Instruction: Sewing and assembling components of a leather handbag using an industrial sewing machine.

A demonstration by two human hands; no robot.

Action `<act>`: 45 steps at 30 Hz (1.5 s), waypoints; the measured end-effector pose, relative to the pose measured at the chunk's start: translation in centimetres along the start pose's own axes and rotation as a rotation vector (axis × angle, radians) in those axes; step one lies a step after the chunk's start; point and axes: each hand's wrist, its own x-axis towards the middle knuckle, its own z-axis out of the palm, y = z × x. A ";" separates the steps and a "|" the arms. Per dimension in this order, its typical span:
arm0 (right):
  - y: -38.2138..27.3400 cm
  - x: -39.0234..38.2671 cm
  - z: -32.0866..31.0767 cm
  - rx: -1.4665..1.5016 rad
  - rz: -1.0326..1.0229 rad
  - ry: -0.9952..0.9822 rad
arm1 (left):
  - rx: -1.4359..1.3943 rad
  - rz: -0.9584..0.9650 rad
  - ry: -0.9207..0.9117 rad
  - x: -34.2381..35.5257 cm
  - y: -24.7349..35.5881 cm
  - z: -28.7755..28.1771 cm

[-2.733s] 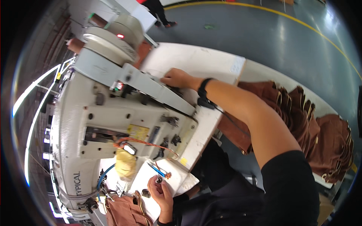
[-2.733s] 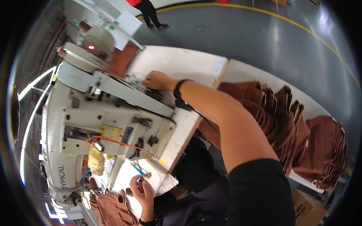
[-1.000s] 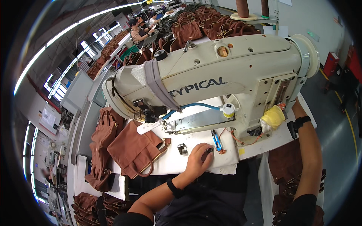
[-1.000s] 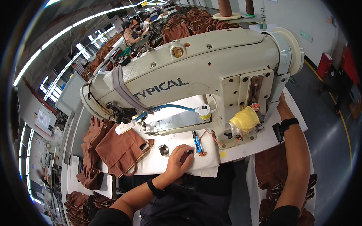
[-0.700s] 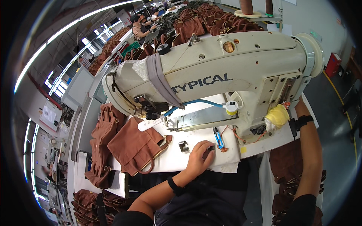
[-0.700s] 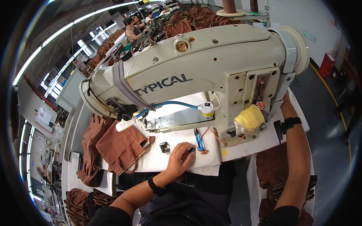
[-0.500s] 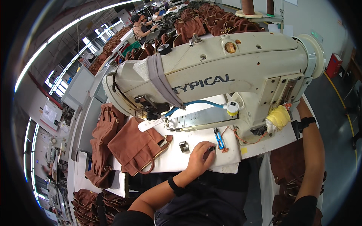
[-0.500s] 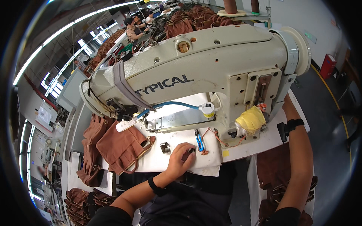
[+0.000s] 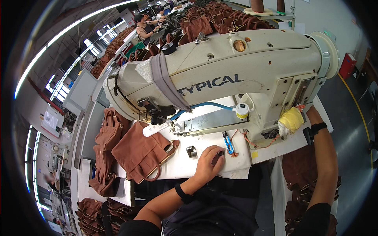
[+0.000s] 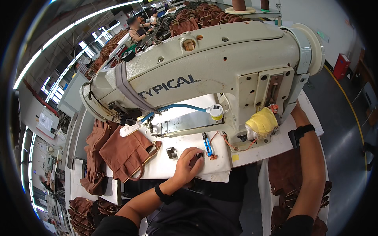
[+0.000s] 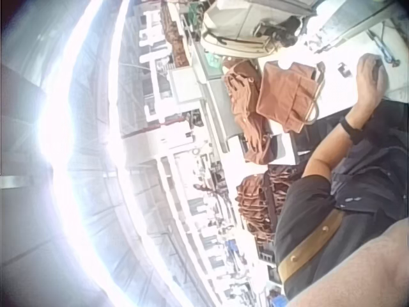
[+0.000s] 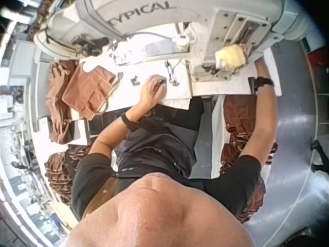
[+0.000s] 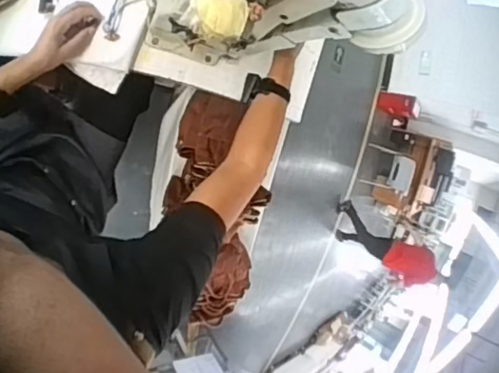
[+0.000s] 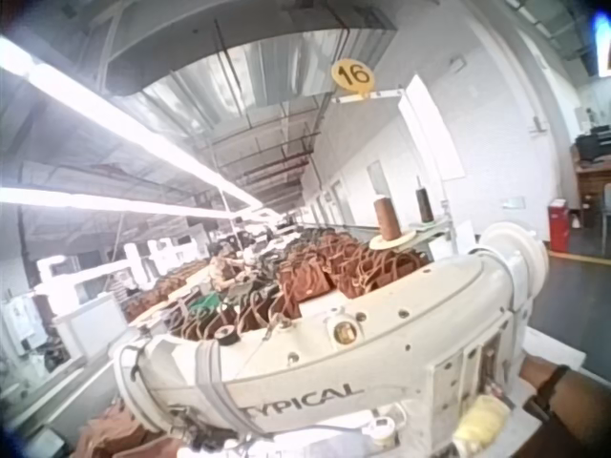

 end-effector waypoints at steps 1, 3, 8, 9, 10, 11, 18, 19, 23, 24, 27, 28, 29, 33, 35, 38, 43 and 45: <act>0.0 0.0 0.1 -0.005 0.001 0.002 | -0.014 -0.009 0.000 0.0 0.0 0.0; 0.1 0.1 0.3 -0.016 -0.002 0.002 | -0.012 -0.008 0.000 -0.1 -0.1 0.0; -0.1 0.9 1.0 -0.042 -0.008 -0.015 | 0.025 -0.013 -0.009 0.0 -0.2 0.0; -0.1 1.1 1.1 -0.051 -0.011 -0.016 | 0.018 0.000 -0.003 0.0 -0.2 0.0; -0.2 1.3 1.2 -0.061 -0.016 -0.023 | 0.007 -0.007 -0.004 0.0 -0.2 0.1; -0.3 1.6 1.2 -0.072 -0.025 -0.030 | -0.007 -0.030 -0.013 0.0 -0.2 0.1; -0.8 4.5 2.1 -0.146 -0.083 -0.067 | 0.051 -0.021 -0.013 0.0 -0.1 0.2; -0.9 5.0 2.3 -0.151 -0.087 -0.079 | 0.050 -0.035 -0.021 0.0 -0.1 0.2; -1.0 5.5 2.4 -0.173 -0.088 -0.099 | 0.061 -0.014 -0.002 0.1 0.2 0.2; -1.2 5.4 2.2 -0.173 -0.090 -0.103 | 0.066 0.003 0.001 0.2 0.2 0.1; -1.4 4.8 1.9 -0.196 -0.079 -0.108 | 0.059 -0.004 -0.003 0.2 0.4 0.1; -1.6 4.8 2.0 -0.203 -0.076 -0.111 | 0.060 -0.024 -0.011 0.2 0.3 0.2; -1.8 4.8 2.2 -0.212 -0.079 -0.117 | 0.055 -0.047 -0.023 0.2 0.3 0.2; -3.2 6.3 4.6 -0.275 -0.161 -0.189 | 0.057 -0.017 0.005 -0.1 -0.3 0.4; -4.0 7.2 6.3 -0.324 -0.217 -0.241 | 0.058 -0.006 -0.024 0.0 -0.7 0.6; -4.7 7.9 8.3 -0.405 -0.329 -0.294 | 0.130 -0.021 -0.068 0.0 -1.3 0.8; -6.2 6.9 9.0 -0.288 -0.271 -0.329 | 0.132 -0.067 -0.058 -0.4 -2.3 1.1; -6.5 6.3 8.8 -0.291 -0.245 -0.325 | 0.150 -0.018 -0.066 -0.4 -2.6 1.3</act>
